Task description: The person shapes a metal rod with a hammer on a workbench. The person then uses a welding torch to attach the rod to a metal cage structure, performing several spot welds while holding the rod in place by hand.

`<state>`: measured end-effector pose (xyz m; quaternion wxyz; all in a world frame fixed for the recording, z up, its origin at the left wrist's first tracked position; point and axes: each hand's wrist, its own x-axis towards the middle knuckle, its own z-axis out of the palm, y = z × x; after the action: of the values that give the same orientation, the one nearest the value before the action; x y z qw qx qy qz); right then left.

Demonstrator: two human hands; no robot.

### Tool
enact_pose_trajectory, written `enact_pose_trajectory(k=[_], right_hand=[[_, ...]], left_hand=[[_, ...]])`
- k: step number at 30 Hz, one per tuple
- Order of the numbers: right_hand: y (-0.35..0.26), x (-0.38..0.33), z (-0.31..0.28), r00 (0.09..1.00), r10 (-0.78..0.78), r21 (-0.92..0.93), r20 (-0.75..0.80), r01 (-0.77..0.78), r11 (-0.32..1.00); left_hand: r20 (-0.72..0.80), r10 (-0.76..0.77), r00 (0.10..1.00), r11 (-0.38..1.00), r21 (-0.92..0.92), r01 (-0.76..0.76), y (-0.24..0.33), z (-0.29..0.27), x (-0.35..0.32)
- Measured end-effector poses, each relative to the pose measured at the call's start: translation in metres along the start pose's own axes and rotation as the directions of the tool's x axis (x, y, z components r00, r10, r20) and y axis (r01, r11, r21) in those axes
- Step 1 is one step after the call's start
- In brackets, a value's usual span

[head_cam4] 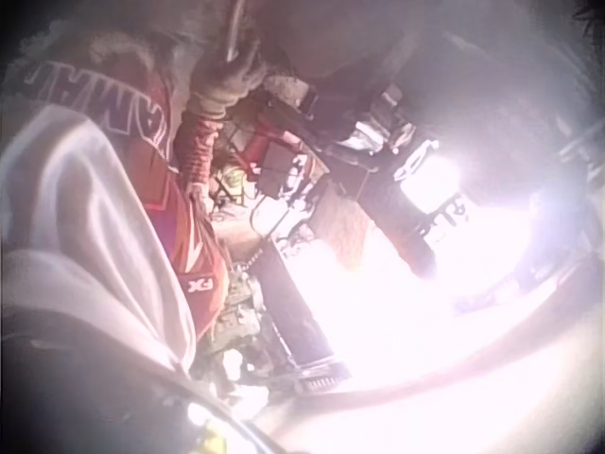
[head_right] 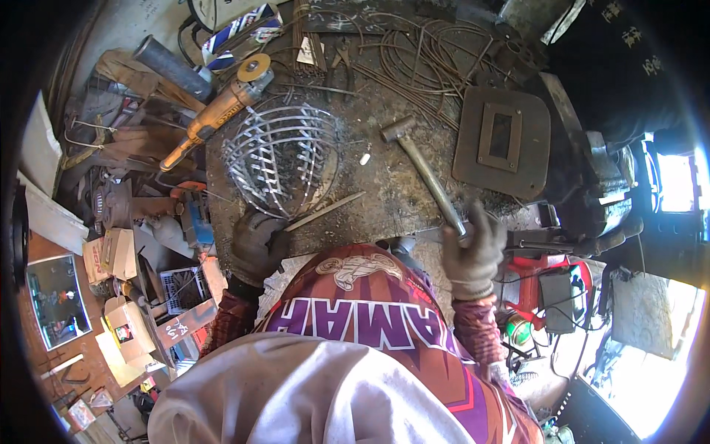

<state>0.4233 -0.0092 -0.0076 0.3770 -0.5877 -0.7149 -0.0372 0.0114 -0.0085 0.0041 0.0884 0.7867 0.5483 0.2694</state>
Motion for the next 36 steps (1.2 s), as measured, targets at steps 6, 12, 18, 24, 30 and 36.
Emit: enact_pose_trajectory(k=[6, 12, 18, 24, 30, 36], right_hand=[[0.004, 0.024, 0.041, 0.988, -0.021, 0.051, 0.153, 0.013, 0.999], [0.011, 0.029, 0.047, 0.955, 0.090, 0.074, 0.283, -0.115, 0.991], [0.011, 0.042, 0.048, 0.934, 0.140, 0.099, 0.329, -0.181, 0.978], [0.016, 0.054, 0.047, 0.902, 0.186, 0.108, 0.390, -0.245, 0.964], [0.016, 0.059, 0.044, 0.864, 0.216, 0.092, 0.455, -0.287, 0.953], [0.015, 0.053, 0.048, 0.894, 0.188, 0.095, 0.407, -0.246, 0.965]], left_hand=[[-0.027, -0.084, 0.996, 0.996, -0.005, 0.084, 0.007, 0.011, 0.005], [0.011, -0.098, 0.995, 0.995, 0.000, 0.098, 0.005, 0.014, 0.010], [0.037, -0.146, 0.989, 0.989, 0.014, 0.145, 0.009, 0.016, 0.012], [0.068, -0.145, 0.987, 0.989, 0.019, 0.144, 0.001, 0.019, 0.012], [0.112, -0.183, 0.977, 0.980, 0.100, 0.173, 0.007, 0.017, 0.015], [0.090, -0.185, 0.979, 0.981, 0.076, 0.178, 0.008, 0.015, 0.011]])
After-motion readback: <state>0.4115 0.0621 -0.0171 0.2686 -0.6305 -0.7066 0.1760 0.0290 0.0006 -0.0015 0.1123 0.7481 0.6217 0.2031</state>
